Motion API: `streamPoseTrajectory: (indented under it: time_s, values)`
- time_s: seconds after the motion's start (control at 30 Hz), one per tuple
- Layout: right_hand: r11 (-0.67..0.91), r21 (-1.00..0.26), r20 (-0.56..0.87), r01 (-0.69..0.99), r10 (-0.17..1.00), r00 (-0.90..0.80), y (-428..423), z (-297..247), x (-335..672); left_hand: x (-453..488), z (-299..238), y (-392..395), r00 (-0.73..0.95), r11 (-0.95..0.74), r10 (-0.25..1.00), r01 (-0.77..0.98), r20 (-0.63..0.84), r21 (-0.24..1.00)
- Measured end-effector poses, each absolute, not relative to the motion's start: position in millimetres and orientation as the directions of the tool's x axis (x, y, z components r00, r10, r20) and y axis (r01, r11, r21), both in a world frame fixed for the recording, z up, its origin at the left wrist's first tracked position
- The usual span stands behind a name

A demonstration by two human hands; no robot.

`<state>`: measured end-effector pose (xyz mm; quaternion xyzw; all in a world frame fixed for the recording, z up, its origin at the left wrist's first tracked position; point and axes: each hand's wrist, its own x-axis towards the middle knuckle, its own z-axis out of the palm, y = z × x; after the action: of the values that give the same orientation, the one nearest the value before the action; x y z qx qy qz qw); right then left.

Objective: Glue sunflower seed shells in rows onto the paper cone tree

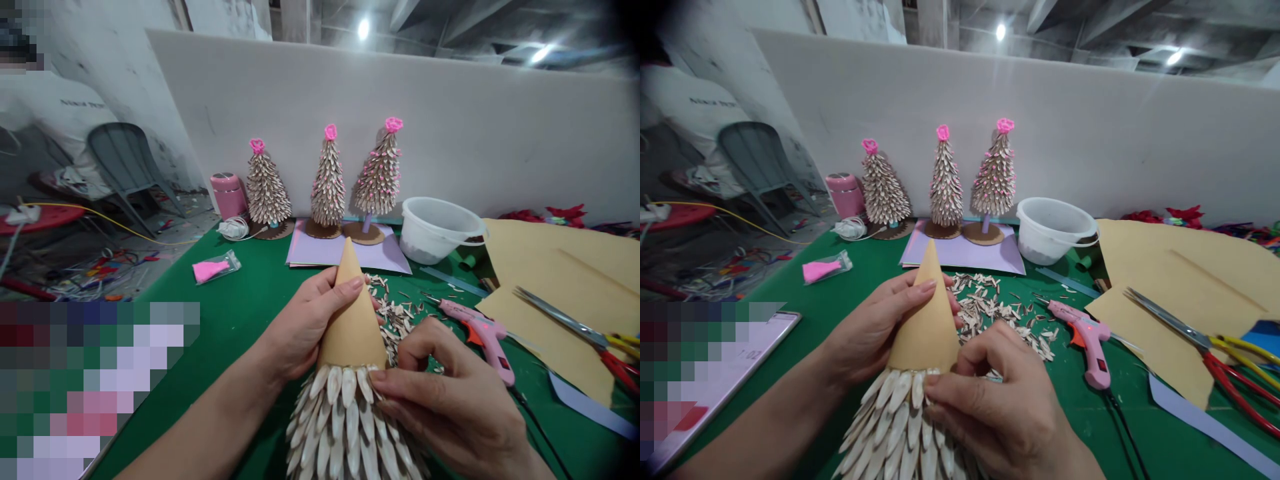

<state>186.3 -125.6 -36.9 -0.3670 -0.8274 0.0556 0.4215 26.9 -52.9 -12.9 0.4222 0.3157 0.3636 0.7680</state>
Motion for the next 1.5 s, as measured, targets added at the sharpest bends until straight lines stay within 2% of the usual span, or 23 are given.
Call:
streamPoseTrajectory:
  time_s: [1.0,1.5]
  values:
    - [0.739,-0.405,0.668,0.539,0.642,-0.377,-125.7,-35.2,186.1,26.7,-12.0,-52.9,0.538,0.369,0.826,-0.293,-0.167,0.882]
    - [0.724,-0.441,0.625,0.531,0.672,-0.398,-126.7,-36.9,186.2,26.2,-12.7,-52.3,0.536,0.366,0.827,-0.283,-0.170,0.887]
